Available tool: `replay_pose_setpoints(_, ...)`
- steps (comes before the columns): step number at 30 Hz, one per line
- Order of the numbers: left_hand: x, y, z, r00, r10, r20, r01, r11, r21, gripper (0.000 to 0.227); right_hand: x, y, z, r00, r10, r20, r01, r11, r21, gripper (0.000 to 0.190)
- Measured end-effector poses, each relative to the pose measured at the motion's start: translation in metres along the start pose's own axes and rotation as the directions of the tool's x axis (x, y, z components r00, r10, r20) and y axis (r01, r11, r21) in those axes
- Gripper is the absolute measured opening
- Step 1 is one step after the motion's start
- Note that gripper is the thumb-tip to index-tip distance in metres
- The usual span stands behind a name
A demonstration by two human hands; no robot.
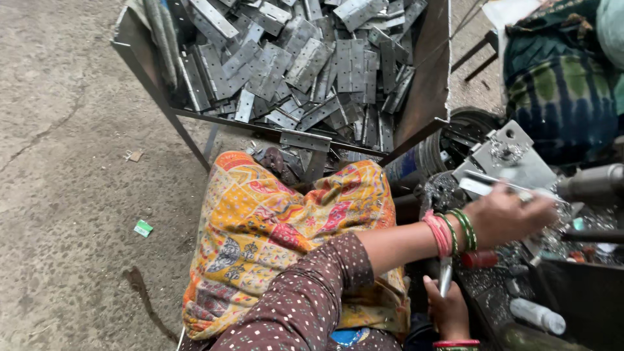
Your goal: The person sits at a drill press and repeatedly picks up metal hinge pieces from a nearby bin. They place each piece into the machine's jig, operate the lever to drill, and then remove the finished piece to return it to the bin.
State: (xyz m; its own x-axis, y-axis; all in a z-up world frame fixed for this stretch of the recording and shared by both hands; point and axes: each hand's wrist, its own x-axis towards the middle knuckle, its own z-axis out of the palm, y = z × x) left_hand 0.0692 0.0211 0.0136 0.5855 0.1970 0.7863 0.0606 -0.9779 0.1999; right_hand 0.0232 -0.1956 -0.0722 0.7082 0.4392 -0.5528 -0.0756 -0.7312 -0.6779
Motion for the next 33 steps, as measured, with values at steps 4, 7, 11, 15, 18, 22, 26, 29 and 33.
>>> replay_pose_setpoints(4, -0.012, -0.019, 0.011, 0.941, -0.16, 0.299, 0.143, 0.987, 0.078, 0.012, -0.01, -0.013, 0.005, 0.997, -0.025, -0.068, 0.027, 0.999, 0.023, 0.03)
replay_pose_setpoints(7, -0.01, -0.035, 0.002, 0.942, -0.257, 0.217, 0.164, 0.914, 0.371, 0.039, -0.016, -0.011, 0.009, 0.992, -0.007, -0.123, 0.004, 1.0, -0.024, 0.032)
replay_pose_setpoints(11, -0.032, -0.033, -0.031, 0.968, -0.226, 0.108, 0.196, 0.951, 0.239, 0.038, -0.017, -0.012, 0.012, 0.964, -0.203, -0.174, 0.168, 0.966, -0.196, 0.034)
replay_pose_setpoints(15, -0.038, -0.005, -0.044, 0.945, -0.114, 0.307, 0.106, 0.993, 0.041, 0.035, -0.015, 0.002, 0.009, 0.963, -0.222, -0.153, 0.19, 0.962, -0.198, 0.037)
replay_pose_setpoints(18, -0.029, 0.002, -0.037, 0.935, -0.16, 0.315, 0.165, 0.986, 0.012, 0.032, -0.002, 0.033, 0.017, 0.931, -0.287, -0.224, 0.213, 0.928, -0.305, 0.043)
replay_pose_setpoints(22, -0.026, -0.01, -0.037, 0.954, -0.156, 0.255, 0.146, 0.988, 0.058, 0.033, 0.022, 0.077, 0.079, 0.915, -0.223, -0.336, 0.035, 0.874, -0.485, 0.053)
replay_pose_setpoints(26, -0.034, -0.014, -0.033, 0.955, -0.16, 0.251, 0.171, 0.985, -0.023, 0.033, 0.025, 0.08, 0.079, 0.94, -0.164, -0.3, 0.018, 0.9, -0.436, 0.056)
replay_pose_setpoints(29, -0.033, -0.017, -0.025, 0.952, -0.17, 0.254, 0.183, 0.983, -0.025, 0.03, 0.011, 0.053, 0.035, 0.963, -0.094, -0.254, -0.004, 0.932, -0.363, 0.05)
replay_pose_setpoints(33, -0.017, -0.01, 0.004, 0.82, -0.222, 0.527, 0.246, 0.969, 0.025, 0.028, -0.007, 0.031, 0.013, 0.961, -0.15, -0.233, 0.067, 0.941, -0.331, 0.045)
